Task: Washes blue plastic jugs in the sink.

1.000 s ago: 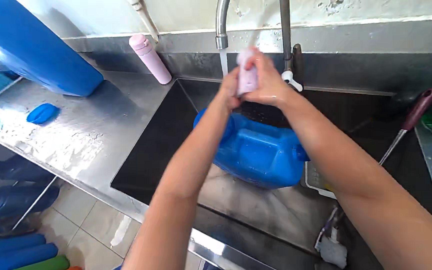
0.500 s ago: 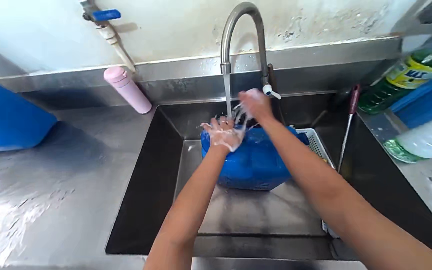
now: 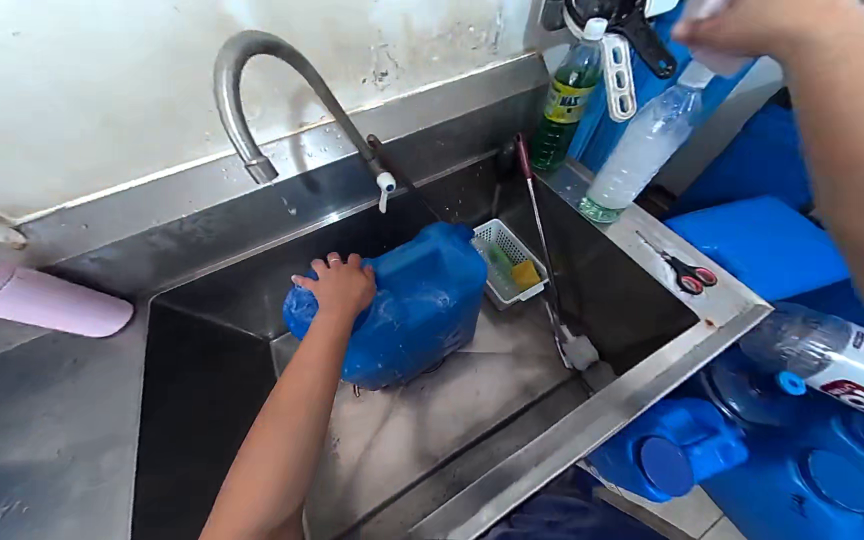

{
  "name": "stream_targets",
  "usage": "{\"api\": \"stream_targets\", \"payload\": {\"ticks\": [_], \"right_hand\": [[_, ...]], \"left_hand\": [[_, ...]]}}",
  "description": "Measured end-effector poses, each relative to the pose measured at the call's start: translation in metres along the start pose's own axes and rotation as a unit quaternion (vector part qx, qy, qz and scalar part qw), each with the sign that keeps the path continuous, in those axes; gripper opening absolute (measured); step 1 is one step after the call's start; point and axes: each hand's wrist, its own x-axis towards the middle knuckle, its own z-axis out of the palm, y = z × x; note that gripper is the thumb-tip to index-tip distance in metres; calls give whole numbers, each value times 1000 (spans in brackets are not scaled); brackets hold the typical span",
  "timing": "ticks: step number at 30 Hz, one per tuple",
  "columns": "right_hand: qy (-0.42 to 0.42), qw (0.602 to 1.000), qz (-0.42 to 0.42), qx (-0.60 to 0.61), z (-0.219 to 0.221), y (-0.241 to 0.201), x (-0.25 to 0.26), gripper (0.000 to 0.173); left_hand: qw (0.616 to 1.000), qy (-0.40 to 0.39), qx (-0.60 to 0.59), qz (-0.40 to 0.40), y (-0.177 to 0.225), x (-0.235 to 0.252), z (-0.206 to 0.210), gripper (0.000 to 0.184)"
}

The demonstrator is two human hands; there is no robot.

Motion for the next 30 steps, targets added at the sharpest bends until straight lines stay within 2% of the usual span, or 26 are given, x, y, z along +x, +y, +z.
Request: {"api": "stream_targets", "payload": {"ticks": [2, 3, 5, 6, 8, 9, 10, 11, 12, 14, 15, 17, 18, 20, 22, 23, 27, 30], "right_hand": [[-44, 997, 28, -50, 12, 17, -19, 59], [-43, 997, 11, -66, 22, 8, -30, 56], [-43, 994, -78, -68, 33, -29, -47, 44], [-44, 989, -135, -52, 35, -49, -54, 40], [-21, 976, -215, 11, 30, -73, -63, 39], [3, 974, -218, 65, 23, -76, -65, 40], [37, 969, -201, 139, 19, -69, -67, 42], [76, 956, -169, 228, 23, -53, -68, 42], [110, 932, -123, 321, 41, -29, -70, 43], [98, 856, 22, 506, 107, 15, -89, 38], [56, 793, 118, 595, 147, 26, -102, 35], [-43, 636, 279, 718, 217, 27, -122, 23], [-81, 561, 319, 760, 240, 24, -130, 22], [-123, 461, 360, 802, 267, 21, -136, 24], [-151, 405, 358, 828, 283, 25, -134, 29], [-163, 389, 356, 834, 287, 28, -132, 32], [-174, 346, 338, 858, 289, 36, -126, 38], [-168, 317, 312, 880, 295, 39, -123, 33]], "left_hand": [[999, 22, 21, 14, 19, -4, -8, 39], [998, 44, 14, 37, 34, -9, -11, 38], [990, 74, -47, 112, 74, -24, -16, 43], [980, 79, -90, 158, 99, -29, -18, 51], [947, 95, -194, 236, 151, -33, -12, 87], [928, 111, -249, 256, 176, -30, -7, 104], [910, 131, -289, 268, 195, -26, -5, 113], [904, 161, -287, 273, 207, -21, -6, 111], [907, 199, -241, 282, 213, -17, -13, 99], [940, 172, -71, 285, 217, -17, -44, 80], [941, 161, 22, 297, 220, -17, -57, 74], [923, 134, 170, 319, 233, -16, -72, 75], [909, 124, 229, 324, 241, -14, -77, 77], [891, 115, 298, 322, 252, -12, -91, 72], [881, 117, 334, 313, 254, -13, -110, 58], [877, 114, 356, 301, 255, -15, -118, 51], [867, 116, 403, 271, 256, -27, -140, 36], [868, 120, 406, 260, 253, -32, -148, 37]]}}
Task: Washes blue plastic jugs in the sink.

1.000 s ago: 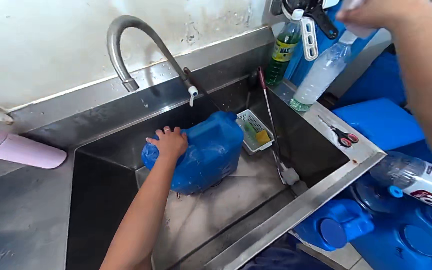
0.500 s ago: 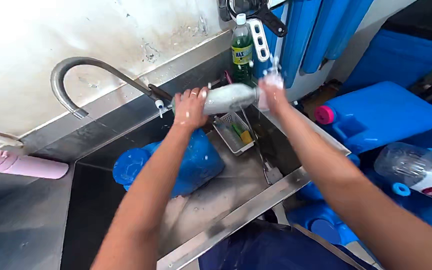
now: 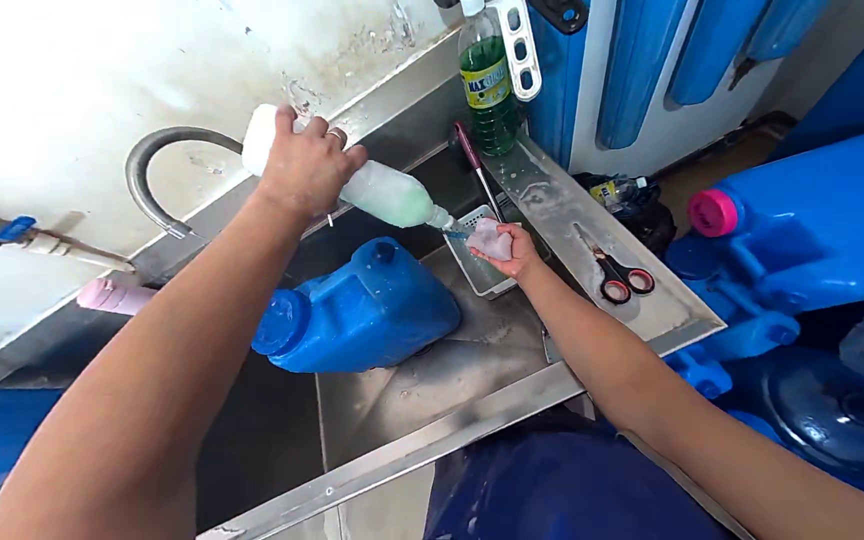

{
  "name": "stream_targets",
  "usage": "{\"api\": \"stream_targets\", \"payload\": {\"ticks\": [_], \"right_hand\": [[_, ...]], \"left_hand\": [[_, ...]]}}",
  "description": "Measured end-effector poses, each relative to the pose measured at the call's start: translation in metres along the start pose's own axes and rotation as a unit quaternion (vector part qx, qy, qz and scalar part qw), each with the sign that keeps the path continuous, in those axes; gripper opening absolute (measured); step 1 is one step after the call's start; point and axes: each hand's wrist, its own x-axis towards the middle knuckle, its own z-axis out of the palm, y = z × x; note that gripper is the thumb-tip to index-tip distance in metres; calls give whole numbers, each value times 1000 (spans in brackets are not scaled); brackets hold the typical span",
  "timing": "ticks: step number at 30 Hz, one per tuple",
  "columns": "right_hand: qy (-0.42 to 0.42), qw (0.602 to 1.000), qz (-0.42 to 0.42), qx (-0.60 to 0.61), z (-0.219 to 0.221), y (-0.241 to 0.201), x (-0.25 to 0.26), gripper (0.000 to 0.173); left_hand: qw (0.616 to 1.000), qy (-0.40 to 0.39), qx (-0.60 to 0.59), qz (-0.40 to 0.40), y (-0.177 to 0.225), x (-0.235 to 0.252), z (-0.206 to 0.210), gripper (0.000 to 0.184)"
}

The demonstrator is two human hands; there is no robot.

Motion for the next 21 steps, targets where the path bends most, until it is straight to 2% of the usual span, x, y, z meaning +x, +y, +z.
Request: {"api": "stream_targets", "payload": {"ticks": [3, 5, 6, 7, 8, 9, 10, 11, 12, 13, 14, 15, 16, 17, 18, 19, 21], "right_hand": [[-40, 999, -8, 3, -2, -1, 1, 30], [-28, 998, -7, -55, 4, -3, -5, 27], [1, 992, -1, -124, 10, 0, -11, 28], [15, 977, 2, -210, 16, 6, -16, 32], [24, 952, 13, -305, 25, 13, -25, 34], [40, 928, 45, -368, 35, 21, -36, 37], [57, 912, 82, -397, 41, 31, -43, 35], [72, 904, 102, -408, 38, 47, -45, 28], [45, 917, 95, -385, 13, 72, -34, 24], [-121, 939, 56, -316, -50, 102, -3, 29], [-344, 901, -12, -264, -119, 138, 53, 39], [-355, 891, -20, -282, -139, 157, 77, 42], [-272, 894, 45, -353, -121, 145, 63, 38], [-180, 874, 105, -439, -82, 119, 33, 34], [-80, 836, 147, -523, -32, 89, -5, 31], [-20, 805, 153, -573, 14, 63, -37, 27], [-38, 811, 82, -578, 60, 33, -67, 27]], "left_hand": [[999, -4, -40, -33, -2, 0, 7, 45], [978, -28, -185, -96, 11, 12, 18, 60], [949, -25, -289, -125, 25, 23, 27, 67], [905, 0, -401, -145, 45, 38, 37, 74], [836, 40, -525, -153, 72, 56, 48, 80], [748, 79, -642, -148, 103, 78, 59, 85], [663, 113, -728, -131, 135, 100, 68, 90], [604, 141, -776, -117, 165, 120, 73, 94], [572, 156, -797, -114, 193, 137, 76, 98], [533, 185, -817, -117, 216, 157, 81, 100], [505, 216, -827, -115, 235, 173, 86, 101], [493, 231, -831, -113, 244, 180, 84, 102], [506, 218, -826, -115, 241, 174, 75, 101], [557, 147, -808, -127, 223, 154, 56, 100], [628, 19, -767, -128, 190, 130, 31, 98], [676, -24, -728, -112, 164, 114, 29, 95], [721, 102, -684, -44, 117, 80, 92, 81]]}}
